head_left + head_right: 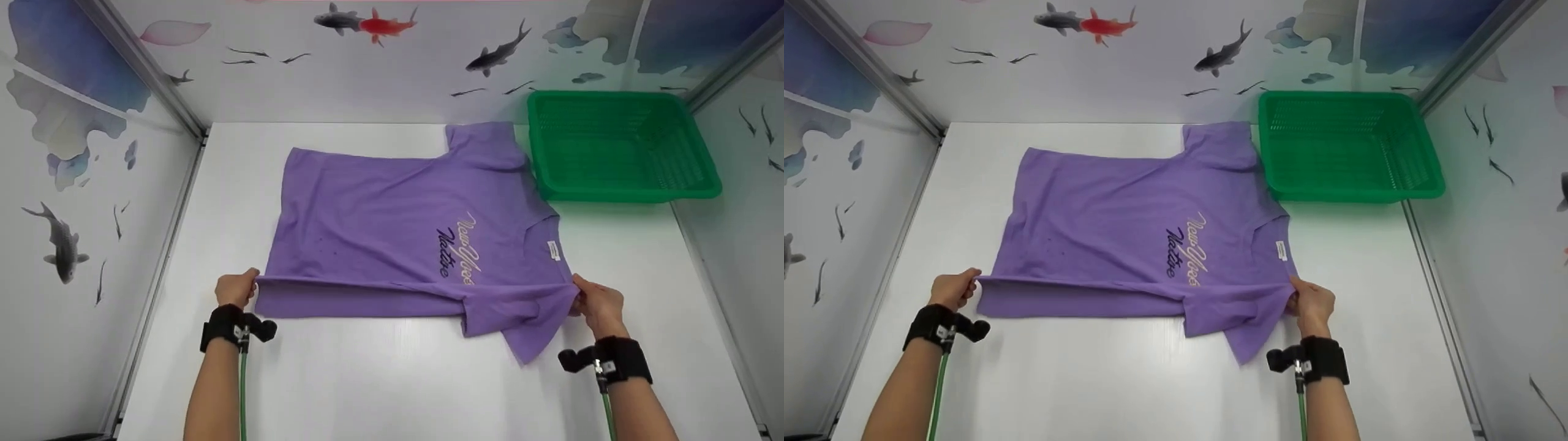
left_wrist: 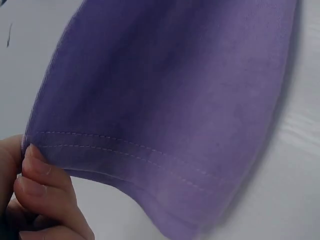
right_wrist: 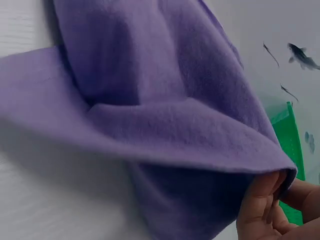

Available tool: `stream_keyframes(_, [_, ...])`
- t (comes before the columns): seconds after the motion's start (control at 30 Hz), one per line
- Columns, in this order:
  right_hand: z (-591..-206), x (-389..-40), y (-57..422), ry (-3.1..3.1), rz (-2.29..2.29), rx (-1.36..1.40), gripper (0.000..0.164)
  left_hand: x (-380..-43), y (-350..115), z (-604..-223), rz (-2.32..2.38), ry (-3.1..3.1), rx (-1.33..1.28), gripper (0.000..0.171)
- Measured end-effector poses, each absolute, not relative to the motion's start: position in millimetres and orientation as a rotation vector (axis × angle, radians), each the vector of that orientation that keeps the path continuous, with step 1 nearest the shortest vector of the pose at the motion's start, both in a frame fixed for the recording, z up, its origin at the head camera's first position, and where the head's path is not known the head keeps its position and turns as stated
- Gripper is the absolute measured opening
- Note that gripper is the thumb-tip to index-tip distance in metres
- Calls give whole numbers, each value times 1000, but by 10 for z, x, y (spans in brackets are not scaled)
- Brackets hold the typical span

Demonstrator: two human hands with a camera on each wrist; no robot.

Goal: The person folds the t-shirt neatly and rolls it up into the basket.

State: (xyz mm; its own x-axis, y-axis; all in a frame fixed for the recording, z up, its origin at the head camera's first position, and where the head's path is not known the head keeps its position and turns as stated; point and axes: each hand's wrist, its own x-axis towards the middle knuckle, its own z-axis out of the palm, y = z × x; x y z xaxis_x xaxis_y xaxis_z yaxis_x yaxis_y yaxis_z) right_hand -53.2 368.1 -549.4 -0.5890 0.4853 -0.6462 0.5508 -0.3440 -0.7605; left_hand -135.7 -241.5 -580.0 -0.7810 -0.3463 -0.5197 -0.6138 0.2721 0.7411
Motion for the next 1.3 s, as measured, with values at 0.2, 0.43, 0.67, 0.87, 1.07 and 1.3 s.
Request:
stream_keyframes(0.2, [-5573, -808, 3657, 1575, -2191, 1558, 11, -1567, -2290, -5902, 1516, 2264, -961, 36])
stream_keyframes(0.43, [-5736, -834, 3630, 1697, -2144, 1342, 14, -1607, -2204, -6033, 1704, 2186, -988, 39])
stream_keyframes(0.67, [-5823, -767, 3652, 1958, -1962, 1035, 57, -1527, -2159, -6076, 1478, 2451, -699, 39])
stream_keyframes(0.87, [-5756, -569, 3649, 2315, -1650, 869, 49, -1414, -1953, -6061, 1234, 2714, -385, 33])
stream_keyframes(1.07, [-5689, -213, 3590, 2689, -1283, 661, 33, -1231, -1346, -6112, 1354, 2898, 74, 14])
stream_keyframes(1.3, [-5822, 28, 3424, 3049, -1270, 214, 22, -1009, -300, -6139, 1389, 2801, 612, 14])
